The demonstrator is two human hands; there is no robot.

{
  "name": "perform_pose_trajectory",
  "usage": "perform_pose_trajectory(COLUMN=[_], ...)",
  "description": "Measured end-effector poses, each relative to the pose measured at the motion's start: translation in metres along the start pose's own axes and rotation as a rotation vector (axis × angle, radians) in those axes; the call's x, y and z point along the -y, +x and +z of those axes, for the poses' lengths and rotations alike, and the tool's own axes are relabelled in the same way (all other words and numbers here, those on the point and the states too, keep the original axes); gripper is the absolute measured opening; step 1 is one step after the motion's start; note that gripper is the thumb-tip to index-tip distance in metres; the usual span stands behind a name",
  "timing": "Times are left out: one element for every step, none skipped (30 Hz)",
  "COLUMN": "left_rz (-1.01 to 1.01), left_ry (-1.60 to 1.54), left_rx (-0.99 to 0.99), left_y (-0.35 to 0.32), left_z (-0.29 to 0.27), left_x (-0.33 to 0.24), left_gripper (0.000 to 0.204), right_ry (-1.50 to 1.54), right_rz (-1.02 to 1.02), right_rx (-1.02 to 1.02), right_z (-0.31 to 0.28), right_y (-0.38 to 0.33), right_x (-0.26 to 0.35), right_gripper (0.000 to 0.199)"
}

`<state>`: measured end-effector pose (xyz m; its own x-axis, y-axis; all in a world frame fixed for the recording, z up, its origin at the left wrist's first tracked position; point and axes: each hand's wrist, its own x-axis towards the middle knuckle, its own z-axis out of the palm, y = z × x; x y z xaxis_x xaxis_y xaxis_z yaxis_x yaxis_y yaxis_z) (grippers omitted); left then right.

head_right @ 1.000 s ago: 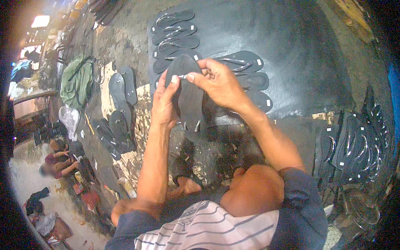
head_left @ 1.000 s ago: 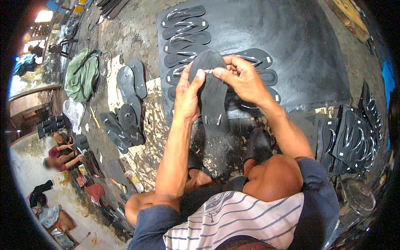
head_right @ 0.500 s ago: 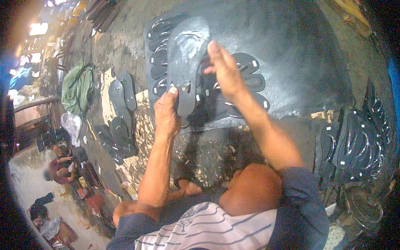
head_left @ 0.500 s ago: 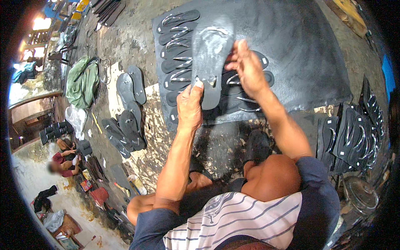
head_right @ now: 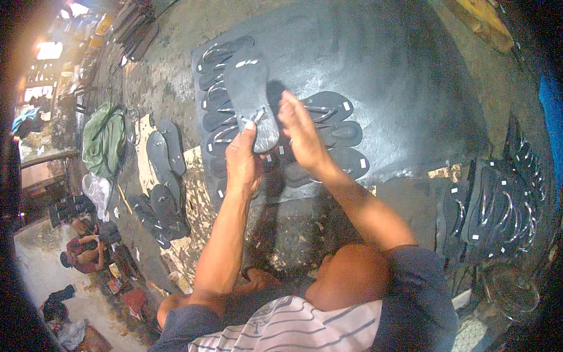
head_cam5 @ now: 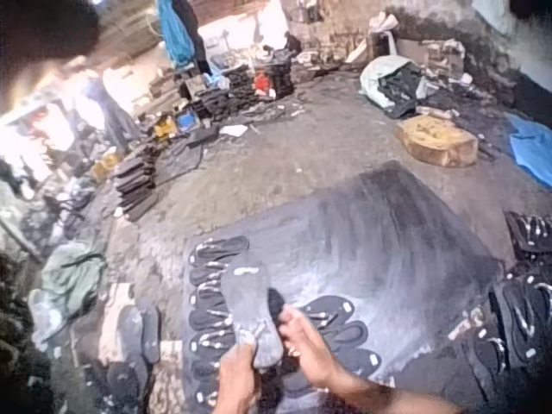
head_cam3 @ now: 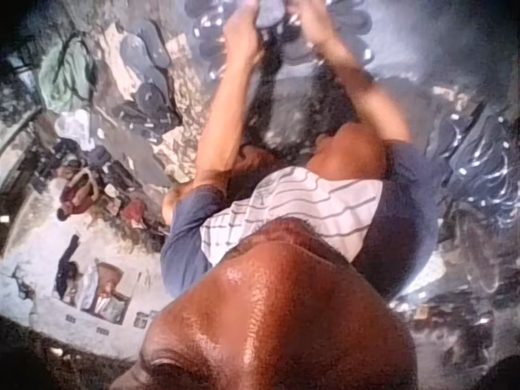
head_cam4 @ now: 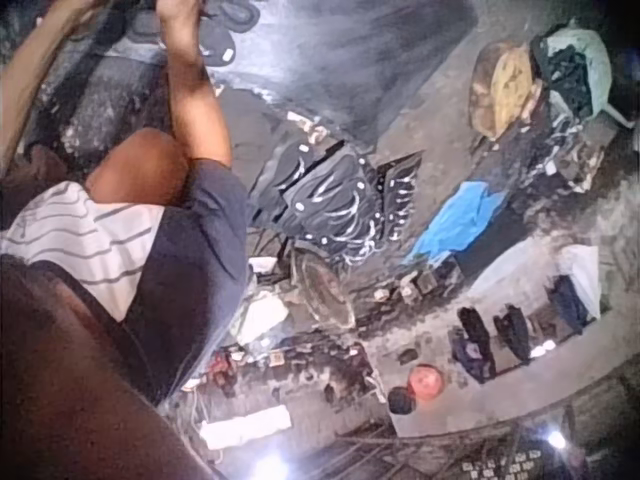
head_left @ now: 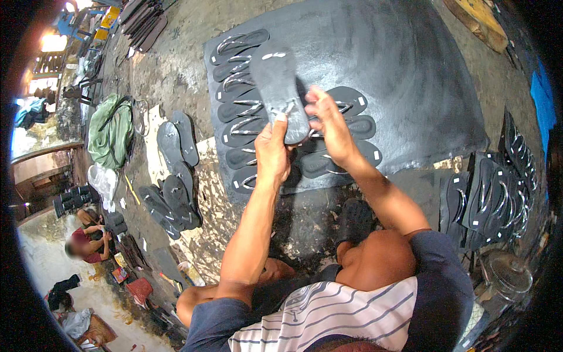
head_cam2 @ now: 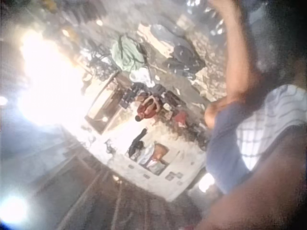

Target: The person sits on the floor and arranges black flip-flops in neat rows on a large black mat. They pick up flip-flops from a pile, place them on the mat, and adjust their positions to form organized lines.

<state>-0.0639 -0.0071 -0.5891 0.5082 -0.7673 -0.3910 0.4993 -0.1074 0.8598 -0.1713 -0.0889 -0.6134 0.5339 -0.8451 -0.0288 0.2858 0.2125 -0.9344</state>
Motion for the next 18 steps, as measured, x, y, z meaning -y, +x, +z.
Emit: perform_pose_trajectory(left_rz=[-0.031, -0.071, -0.09, -0.123, -0.149, -0.139, -0.22, -0.138, -0.059, 0.046, 0.161, 0.042, -0.016, -0.06, -0.103, -0.104, -0.104, -0.103], left_ry=[-0.044, 0.053, -0.006, -0.074, -0.138, -0.122, -0.073, 0.147, 0.365, 0.485, 0.603, 0.596, 0.554, 0.496, 0.438, 0.47, 0.503, 0.536], left_rx=[-0.033, -0.019, 0.016, 0.064, 0.108, 0.277, 0.261, 0.168, 0.117, -0.043, -0.197, -0.138, -0.103, -0.069, -0.037, -0.053, -0.071, -0.089], left_y=[0.007, 0.013, 0.018, 0.021, 0.025, 0.037, 0.053, 0.075, 0.1, 0.114, 0.127, 0.137, 0.145, 0.157, 0.168, 0.173, 0.176, 0.179], left_z=[-0.004, -0.011, -0.011, 0.003, 0.013, 0.006, 0.003, -0.025, -0.039, -0.05, -0.055, -0.064, -0.059, -0.07, -0.081, -0.077, -0.072, -0.07], left_x=[0.002, 0.001, 0.004, 0.001, -0.001, 0.003, -0.002, -0.008, -0.009, -0.007, -0.006, -0.003, 0.006, 0.016, 0.024, 0.031, 0.037, 0.042], left_gripper=[0.039, 0.046, 0.05, 0.055, 0.059, 0.07, 0.068, 0.064, 0.06, 0.055, 0.051, 0.05, 0.05, 0.048, 0.046, 0.044, 0.043, 0.041], right_ry=[-0.316, -0.749, -0.764, -0.795, -0.818, -0.858, -0.823, -0.652, -0.59, -0.293, -0.232, -0.179, -0.134, -0.126, -0.116, -0.116, -0.175, -0.233], right_rz=[-0.176, -0.456, -0.479, -0.492, -0.509, -0.578, -0.6, -0.127, -0.171, -0.127, -0.083, -0.015, 0.055, 0.081, 0.106, 0.142, 0.15, 0.159], right_rx=[-0.047, 0.124, 0.223, 0.313, 0.406, 0.355, 0.219, 0.07, -0.128, -0.152, -0.115, -0.092, -0.081, -0.088, -0.093, -0.113, -0.132, -0.148], right_z=[-0.004, -0.012, -0.012, -0.018, -0.024, -0.038, -0.057, -0.054, -0.08, -0.089, -0.103, -0.116, -0.13, -0.133, -0.133, -0.139, -0.144, -0.147], right_y=[-0.001, 0.002, 0.006, 0.009, 0.015, 0.03, 0.043, 0.05, 0.07, 0.084, 0.095, 0.103, 0.108, 0.114, 0.119, 0.12, 0.123, 0.126], right_x=[0.001, 0.008, 0.005, 0.003, 0.001, -0.007, -0.01, 0.013, 0.0, 0.0, 0.003, -0.002, -0.012, -0.022, -0.033, -0.043, -0.053, -0.063], right_gripper=[0.064, 0.07, 0.069, 0.068, 0.067, 0.059, 0.048, 0.038, 0.037, 0.042, 0.046, 0.047, 0.047, 0.047, 0.046, 0.046, 0.045, 0.044])
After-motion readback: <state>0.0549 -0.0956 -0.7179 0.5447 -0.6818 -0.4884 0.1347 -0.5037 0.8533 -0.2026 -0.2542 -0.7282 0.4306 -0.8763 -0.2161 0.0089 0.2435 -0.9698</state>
